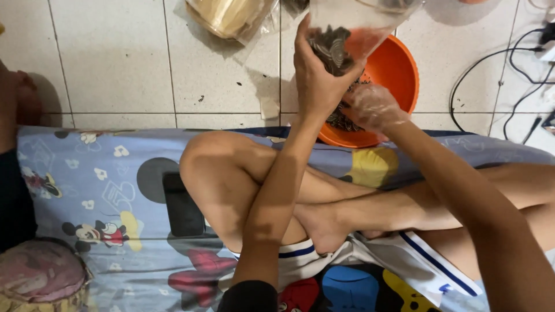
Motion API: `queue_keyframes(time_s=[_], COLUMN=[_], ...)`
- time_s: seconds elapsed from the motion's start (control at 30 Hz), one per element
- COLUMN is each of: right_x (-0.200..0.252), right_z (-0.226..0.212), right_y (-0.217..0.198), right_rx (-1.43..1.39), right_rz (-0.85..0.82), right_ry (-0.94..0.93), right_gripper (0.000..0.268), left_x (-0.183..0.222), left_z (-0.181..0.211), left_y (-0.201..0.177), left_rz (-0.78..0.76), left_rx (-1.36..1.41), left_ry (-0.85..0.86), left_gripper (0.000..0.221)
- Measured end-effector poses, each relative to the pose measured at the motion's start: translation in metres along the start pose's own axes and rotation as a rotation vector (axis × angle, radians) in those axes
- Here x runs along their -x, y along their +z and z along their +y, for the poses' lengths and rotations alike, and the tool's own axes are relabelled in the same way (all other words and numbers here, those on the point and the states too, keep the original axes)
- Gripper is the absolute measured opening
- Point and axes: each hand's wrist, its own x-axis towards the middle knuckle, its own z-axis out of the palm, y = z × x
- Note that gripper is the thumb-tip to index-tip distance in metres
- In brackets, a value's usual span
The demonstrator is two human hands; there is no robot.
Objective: Scooping small cookies or snacks from a bowl into a plastic bag for packaging.
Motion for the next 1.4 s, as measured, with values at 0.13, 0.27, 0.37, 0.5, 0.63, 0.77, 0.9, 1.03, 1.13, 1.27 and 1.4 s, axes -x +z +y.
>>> queue_keyframes(time_s=[0.13, 0.27, 0.37, 0.5, 0.63, 0.77, 0.9, 1.03, 1.13, 1.27, 1.4], right_x=[-0.038, -0.038, -0.027, -0.009, 0.034, 0.113, 0.137, 0.142, 0.148, 0.144, 0.143], right_z=[-0.002, -0.021, -0.027, -0.012, 0.047, 0.069, 0.090, 0.082, 0.062, 0.056, 0.058], right_y=[0.026, 0.024, 0.024, 0.013, -0.001, -0.030, -0.020, -0.024, -0.033, -0.028, -0.044], right_rx=[0.147, -0.039, -0.175, -0.299, -0.683, -1.393, -1.540, -1.215, -0.886, -0.725, -1.096], right_rz=[0.276, 0.221, 0.174, 0.174, 0.493, 0.952, 1.337, 1.591, 1.605, 1.508, 1.523], right_ry=[-0.109, -0.080, -0.029, 0.031, -0.106, -0.171, -0.244, -0.198, -0.137, -0.237, -0.988], right_gripper=[0.026, 0.024, 0.024, 0.025, 0.002, 0.010, 0.017, 0.024, 0.020, 0.003, 0.089], left_x=[-0.002, 0.000, -0.002, -0.004, -0.005, -0.001, 0.005, 0.013, 0.016, 0.019, 0.018], left_z=[-0.002, -0.016, -0.007, -0.014, -0.014, -0.020, -0.023, -0.025, -0.023, -0.022, -0.025], left_y=[-0.001, 0.002, -0.003, 0.000, -0.001, -0.001, 0.001, 0.001, 0.001, 0.000, 0.003], left_rz=[0.026, 0.037, 0.013, 0.042, -0.054, -0.167, -0.247, -0.295, -0.313, -0.290, -0.313], left_rx=[-0.058, -0.121, -0.106, -0.117, -0.141, -0.207, -0.335, -0.438, -0.495, -0.485, -0.452], left_ry=[0.014, 0.056, 0.044, 0.129, 0.121, 0.225, 0.313, 0.421, 0.494, 0.567, 0.536], left_gripper=[0.099, 0.102, 0.099, 0.097, 0.099, 0.098, 0.097, 0.093, 0.089, 0.079, 0.084])
